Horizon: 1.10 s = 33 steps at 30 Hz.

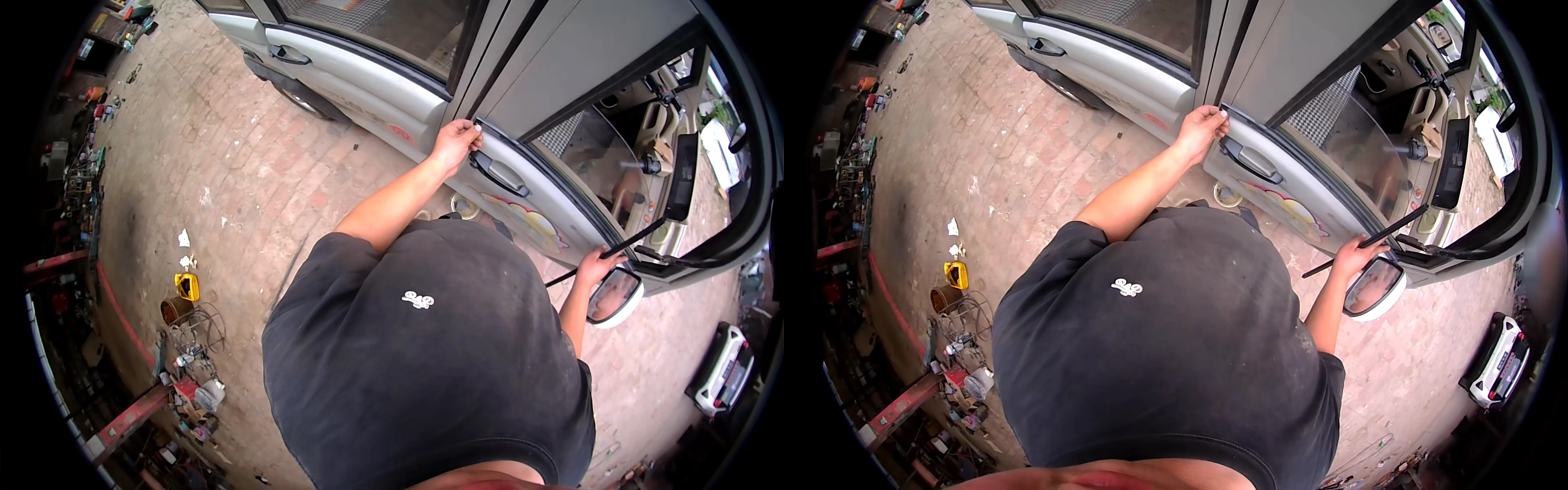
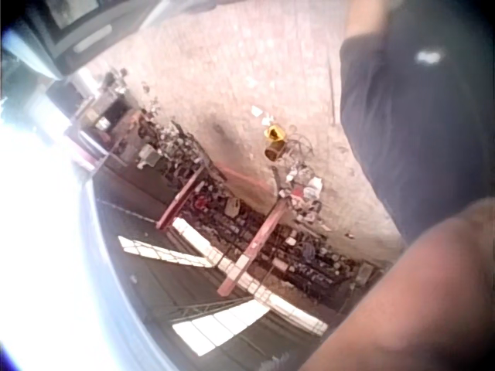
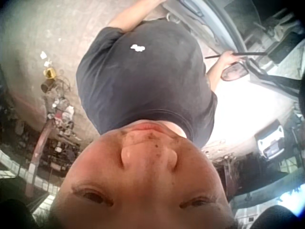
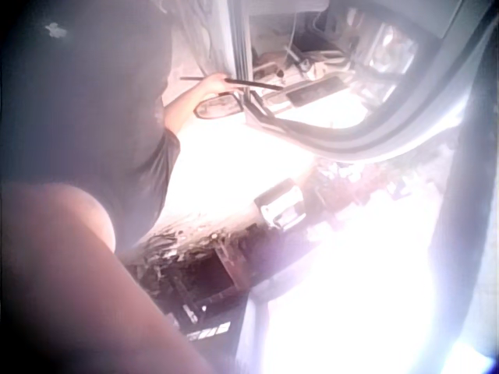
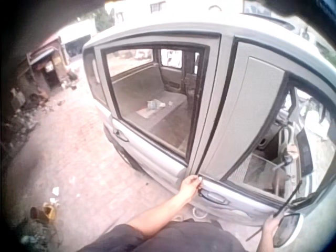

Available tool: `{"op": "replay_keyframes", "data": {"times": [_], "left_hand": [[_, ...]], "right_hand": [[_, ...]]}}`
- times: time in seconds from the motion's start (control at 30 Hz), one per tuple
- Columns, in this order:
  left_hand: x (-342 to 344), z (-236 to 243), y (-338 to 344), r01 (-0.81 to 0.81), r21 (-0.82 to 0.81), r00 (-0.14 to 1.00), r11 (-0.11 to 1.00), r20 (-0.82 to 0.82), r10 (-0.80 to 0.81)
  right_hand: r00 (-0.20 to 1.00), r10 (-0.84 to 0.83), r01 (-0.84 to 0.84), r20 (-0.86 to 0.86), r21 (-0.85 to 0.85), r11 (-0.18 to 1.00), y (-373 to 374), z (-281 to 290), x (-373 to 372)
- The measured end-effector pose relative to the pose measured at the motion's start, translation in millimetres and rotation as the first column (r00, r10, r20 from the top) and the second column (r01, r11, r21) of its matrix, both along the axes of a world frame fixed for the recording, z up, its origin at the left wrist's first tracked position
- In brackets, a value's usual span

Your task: The person installs a black rubber weather seal along the edges of a white car door. They first fit the seal along the exterior door frame, then move to the interior side to press the seal into the door channel, ensuring it is seated along the entire perimeter.

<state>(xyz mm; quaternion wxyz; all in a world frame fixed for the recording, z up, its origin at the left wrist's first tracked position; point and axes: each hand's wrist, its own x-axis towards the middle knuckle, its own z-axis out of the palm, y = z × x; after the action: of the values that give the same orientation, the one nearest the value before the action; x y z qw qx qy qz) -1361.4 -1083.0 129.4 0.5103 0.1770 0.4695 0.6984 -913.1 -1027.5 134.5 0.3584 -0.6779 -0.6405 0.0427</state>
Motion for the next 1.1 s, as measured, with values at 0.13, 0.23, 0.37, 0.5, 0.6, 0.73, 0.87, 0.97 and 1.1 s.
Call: {"op": "replay_keyframes", "data": {"times": [0.13, 0.23, 0.37, 0.5, 0.6, 0.73, 0.87, 0.97, 1.1], "left_hand": [[-1, -4, -1, -0.005, 0.032, 0.999, 0.999, 0.038, 0.004], [-1, -4, 3, -0.032, 0.017, 0.999, 0.999, 0.038, 0.031], [7, -3, 10, -0.037, -0.032, 0.998, 0.999, 0.055, 0.038], [3, -6, 11, 0.028, 0.004, 0.999, 1.000, 0.047, -0.028], [0, 4, 8, 0.068, -0.005, 0.995, 0.998, 0.067, -0.068], [-4, 7, 14, 0.103, -0.001, 0.991, 0.995, 0.082, -0.102], [-4, 0, 20, 0.118, 0.022, 0.987, 0.993, 0.108, -0.120], [-4, 1, 18, 0.096, 0.023, 0.988, 0.995, 0.118, -0.098], [2, 4, 13, 0.103, 0.033, 0.985, 0.994, 0.133, -0.107]], "right_hand": [[0.997, -0.006, 0.005, 0.079, 0.012, 1.000, 6, -11, 10], [0.992, 0.073, -0.077, 0.106, 0.035, 0.996, 12, -21, 25], [0.993, -0.005, 0.002, 0.120, 0.022, 1.000, 10, -22, 28], [0.987, -0.015, 0.008, 0.158, 0.050, 0.999, 18, -22, 30], [0.990, -0.027, 0.024, 0.136, 0.026, 0.999, 18, -26, 27], [0.991, -0.051, 0.051, 0.124, 0.005, 0.999, 15, -10, 15], [0.974, -0.100, 0.100, 0.204, 0.008, 0.995, 21, -7, 13], [0.992, -0.127, 0.129, 0.028, -0.100, 0.987, 17, -1, -3], [0.988, -0.108, 0.105, 0.108, 0.032, 0.994, 34, -49, 46]]}}
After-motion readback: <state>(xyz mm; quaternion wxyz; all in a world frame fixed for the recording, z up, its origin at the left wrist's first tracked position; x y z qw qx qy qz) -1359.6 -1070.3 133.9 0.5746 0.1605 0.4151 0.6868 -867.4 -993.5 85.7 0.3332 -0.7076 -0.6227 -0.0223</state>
